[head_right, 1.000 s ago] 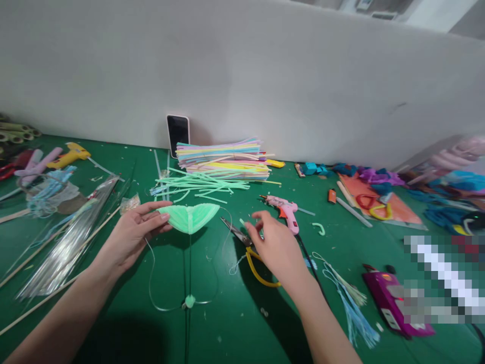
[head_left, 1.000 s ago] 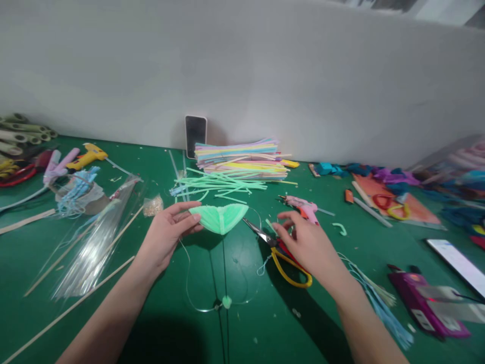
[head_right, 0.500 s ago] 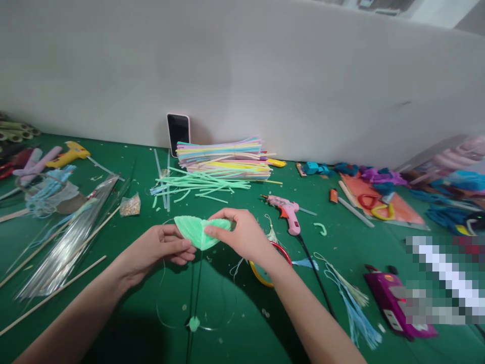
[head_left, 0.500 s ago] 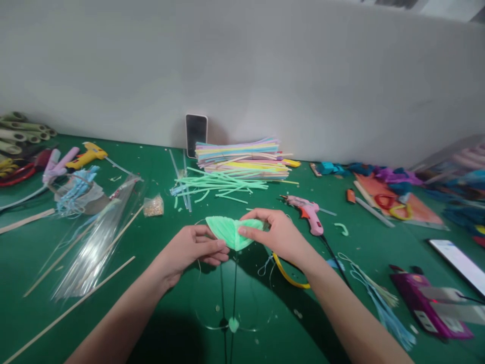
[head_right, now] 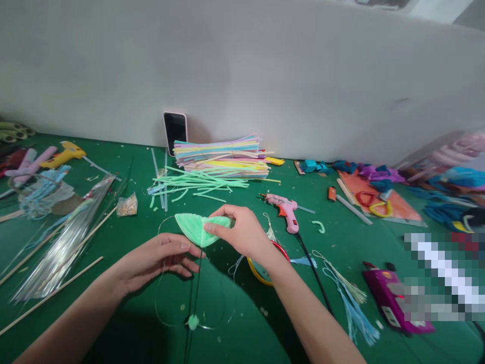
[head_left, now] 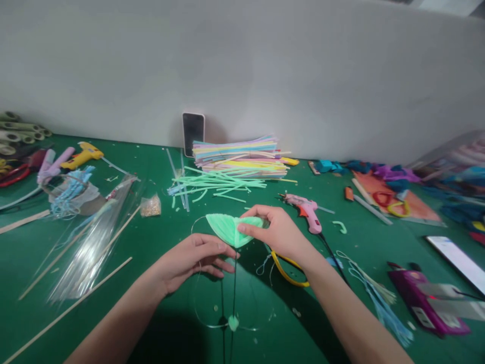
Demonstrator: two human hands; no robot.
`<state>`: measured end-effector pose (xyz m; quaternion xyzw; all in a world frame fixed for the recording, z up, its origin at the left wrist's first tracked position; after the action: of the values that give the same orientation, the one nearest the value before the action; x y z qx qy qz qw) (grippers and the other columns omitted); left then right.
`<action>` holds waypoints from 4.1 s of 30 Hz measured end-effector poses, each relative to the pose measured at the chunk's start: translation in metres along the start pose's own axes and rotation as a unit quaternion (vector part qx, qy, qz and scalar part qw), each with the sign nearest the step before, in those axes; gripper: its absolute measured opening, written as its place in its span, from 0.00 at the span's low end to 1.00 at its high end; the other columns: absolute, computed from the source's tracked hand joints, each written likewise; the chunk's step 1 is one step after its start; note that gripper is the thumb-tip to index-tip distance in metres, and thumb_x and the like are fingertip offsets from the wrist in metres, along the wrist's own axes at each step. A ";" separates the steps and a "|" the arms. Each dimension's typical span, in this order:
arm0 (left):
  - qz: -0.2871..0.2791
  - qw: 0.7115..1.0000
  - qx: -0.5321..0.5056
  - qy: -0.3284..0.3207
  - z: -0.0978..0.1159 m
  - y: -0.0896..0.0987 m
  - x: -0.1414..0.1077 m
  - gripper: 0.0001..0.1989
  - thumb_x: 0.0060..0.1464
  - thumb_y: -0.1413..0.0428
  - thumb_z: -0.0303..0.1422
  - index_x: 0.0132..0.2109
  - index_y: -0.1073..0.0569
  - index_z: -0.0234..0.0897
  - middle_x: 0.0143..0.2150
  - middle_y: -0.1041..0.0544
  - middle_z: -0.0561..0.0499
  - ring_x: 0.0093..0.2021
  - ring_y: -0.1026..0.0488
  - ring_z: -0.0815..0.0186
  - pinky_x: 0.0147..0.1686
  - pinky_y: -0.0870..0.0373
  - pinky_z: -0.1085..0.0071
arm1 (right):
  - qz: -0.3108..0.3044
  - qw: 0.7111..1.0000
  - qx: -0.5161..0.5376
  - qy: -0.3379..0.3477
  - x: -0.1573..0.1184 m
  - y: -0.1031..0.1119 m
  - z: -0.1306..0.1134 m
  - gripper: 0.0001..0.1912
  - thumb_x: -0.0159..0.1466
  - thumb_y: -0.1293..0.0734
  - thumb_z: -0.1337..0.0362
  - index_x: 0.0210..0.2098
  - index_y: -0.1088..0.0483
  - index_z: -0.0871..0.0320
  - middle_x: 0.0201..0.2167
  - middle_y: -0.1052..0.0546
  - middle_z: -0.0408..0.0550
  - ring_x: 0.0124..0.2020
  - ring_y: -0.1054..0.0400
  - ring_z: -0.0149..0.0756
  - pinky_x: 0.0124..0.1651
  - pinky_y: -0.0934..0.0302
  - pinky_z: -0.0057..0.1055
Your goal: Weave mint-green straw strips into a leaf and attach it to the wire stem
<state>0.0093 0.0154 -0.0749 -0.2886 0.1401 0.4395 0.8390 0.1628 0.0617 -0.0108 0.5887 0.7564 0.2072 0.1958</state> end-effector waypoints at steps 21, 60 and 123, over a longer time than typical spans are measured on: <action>0.124 0.977 -0.041 -0.168 0.027 0.034 0.000 0.09 0.49 0.33 0.32 0.35 0.26 0.34 0.29 0.24 0.53 0.32 0.27 0.70 0.31 0.27 0.76 | -0.060 0.991 0.119 -0.023 0.008 -0.015 0.022 0.16 0.54 0.26 0.53 0.34 0.26 0.58 0.27 0.28 0.41 0.28 0.37 0.31 0.31 0.45 0.28; 0.028 0.987 0.081 -0.134 -0.004 0.011 0.027 0.11 0.52 0.37 0.36 0.32 0.19 0.31 0.30 0.18 0.42 0.25 0.26 0.68 0.28 0.29 0.72 | -0.068 0.990 0.121 0.028 0.014 -0.028 0.026 0.17 0.60 0.31 0.50 0.35 0.25 0.59 0.28 0.26 0.42 0.27 0.39 0.30 0.31 0.46 0.27; 0.414 0.692 0.518 -0.286 0.112 0.097 0.002 0.17 0.62 0.53 0.39 0.50 0.27 0.39 0.49 0.21 0.44 0.46 0.24 0.54 0.45 0.28 0.60 | 0.035 0.909 0.404 -0.100 -0.099 -0.061 0.056 0.25 0.60 0.32 0.44 0.37 0.23 0.61 0.26 0.21 0.51 0.25 0.30 0.31 0.29 0.39 0.25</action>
<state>-0.0705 0.1281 -0.0223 0.4182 0.2036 0.6614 0.5884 0.1663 -0.0438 -0.0857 0.6608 0.7313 -0.1688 0.0085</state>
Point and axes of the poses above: each hand's wrist, its own x-axis towards the middle knuckle, its own y-axis out of the back of the hand, z = x × y, the point moved 8 cm from there along x, towards the middle knuckle
